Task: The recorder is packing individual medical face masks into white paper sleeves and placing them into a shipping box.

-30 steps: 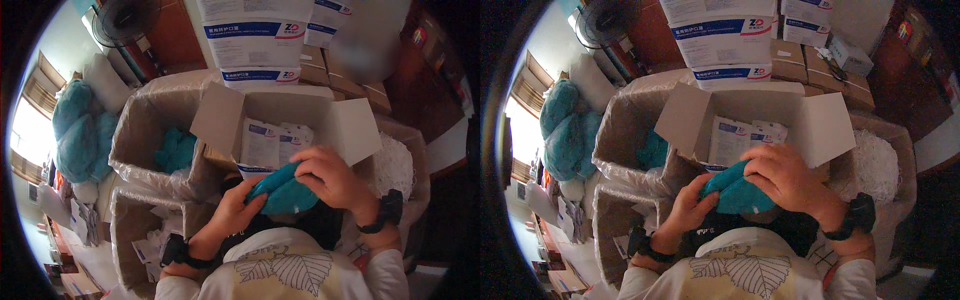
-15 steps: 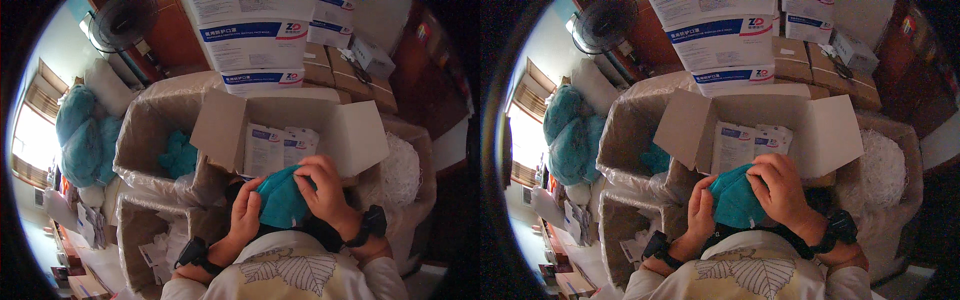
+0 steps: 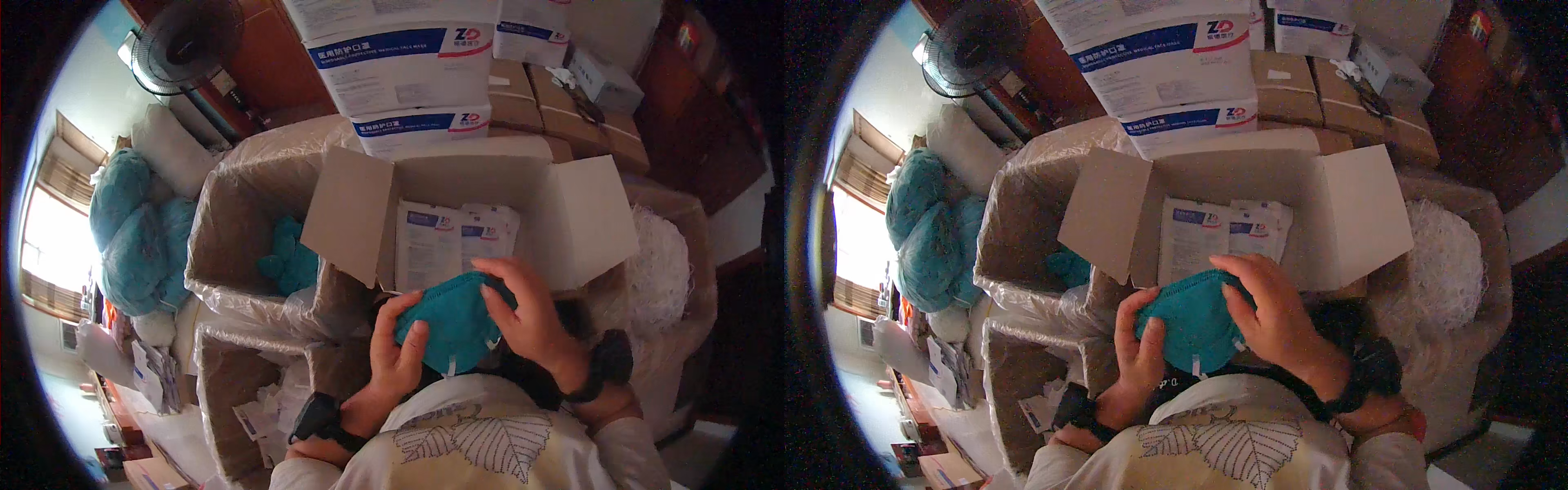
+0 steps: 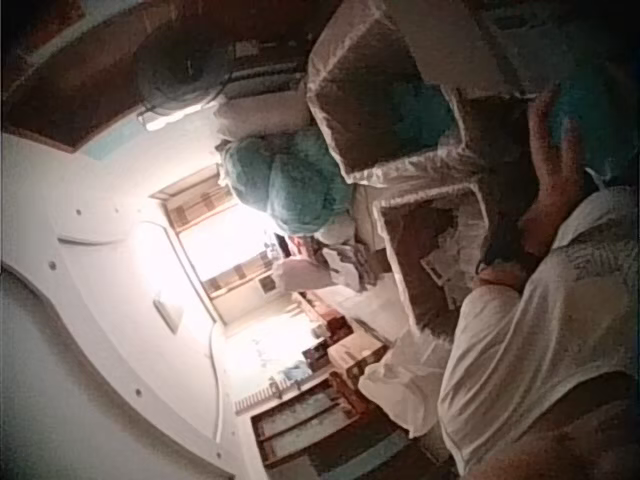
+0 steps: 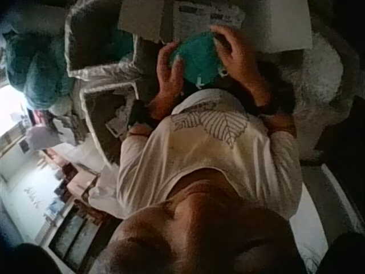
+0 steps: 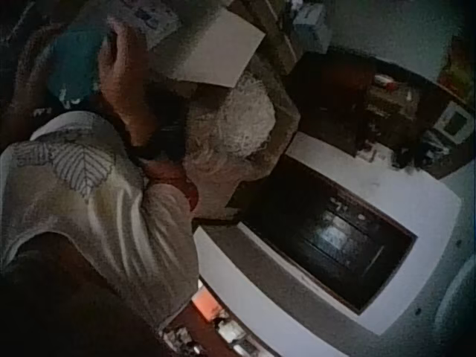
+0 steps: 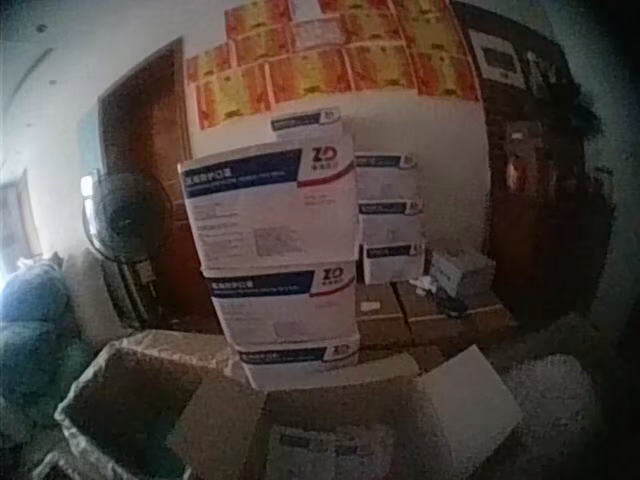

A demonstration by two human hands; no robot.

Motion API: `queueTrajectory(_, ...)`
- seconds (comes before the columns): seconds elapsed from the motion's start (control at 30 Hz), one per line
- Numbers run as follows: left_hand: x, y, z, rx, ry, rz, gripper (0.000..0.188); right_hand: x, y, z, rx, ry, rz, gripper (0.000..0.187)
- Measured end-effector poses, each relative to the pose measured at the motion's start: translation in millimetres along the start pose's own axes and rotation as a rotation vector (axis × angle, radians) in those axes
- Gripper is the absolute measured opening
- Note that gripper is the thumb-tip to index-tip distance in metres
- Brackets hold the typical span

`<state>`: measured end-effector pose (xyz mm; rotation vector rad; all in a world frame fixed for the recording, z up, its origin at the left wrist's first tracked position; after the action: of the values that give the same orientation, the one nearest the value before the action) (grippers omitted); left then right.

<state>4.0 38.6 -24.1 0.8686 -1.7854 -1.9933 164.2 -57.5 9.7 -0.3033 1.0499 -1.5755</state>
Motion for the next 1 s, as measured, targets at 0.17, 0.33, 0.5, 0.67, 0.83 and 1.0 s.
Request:
queueTrajectory(0.17,-23.7,22.2,24.8,-0.316,-0.238,-0.309,0.022,-16.7,-7.0,15.5,-0.002,-0.092,0.145,0.038)
queueTrajectory(0.33,-41.4,39.5,23.9,-0.388,-0.081,-0.174,0.025,-13.4,-7.9,1.2,-0.400,-0.383,-0.204,0.045)
queueTrajectory(0.5,-60.6,51.3,31.1,-0.405,-0.188,-0.175,0.036,-28.4,-13.8,16.9,-0.393,-0.334,-0.084,0.043)
queueTrajectory(0.67,-69.5,60.0,8.2,0.456,-0.164,-0.170,0.062,-44.4,-29.6,46.2,-0.376,-0.266,-0.145,0.035)
queueTrajectory(0.83,-56.2,28.5,1.7,0.268,-0.502,0.137,0.047,-59.6,-48.6,75.3,-0.422,-0.142,-0.052,0.030)
queueTrajectory(1.0,-47.1,32.6,8.8,0.105,-0.499,0.319,0.024,-69.3,-31.1,143.5,-0.379,-0.010,-0.109,0.027)
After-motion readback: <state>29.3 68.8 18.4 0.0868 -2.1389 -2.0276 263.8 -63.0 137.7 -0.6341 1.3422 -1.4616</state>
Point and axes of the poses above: each hand's wrist, its own x-axis away from the middle knuckle, its own z-axis out of the back of the hand, y = z × x, the point moved 1 cm from there along -x, towards the middle knuckle, and after that the axes turned 8 degrees about -y, right-handed, at the moved point
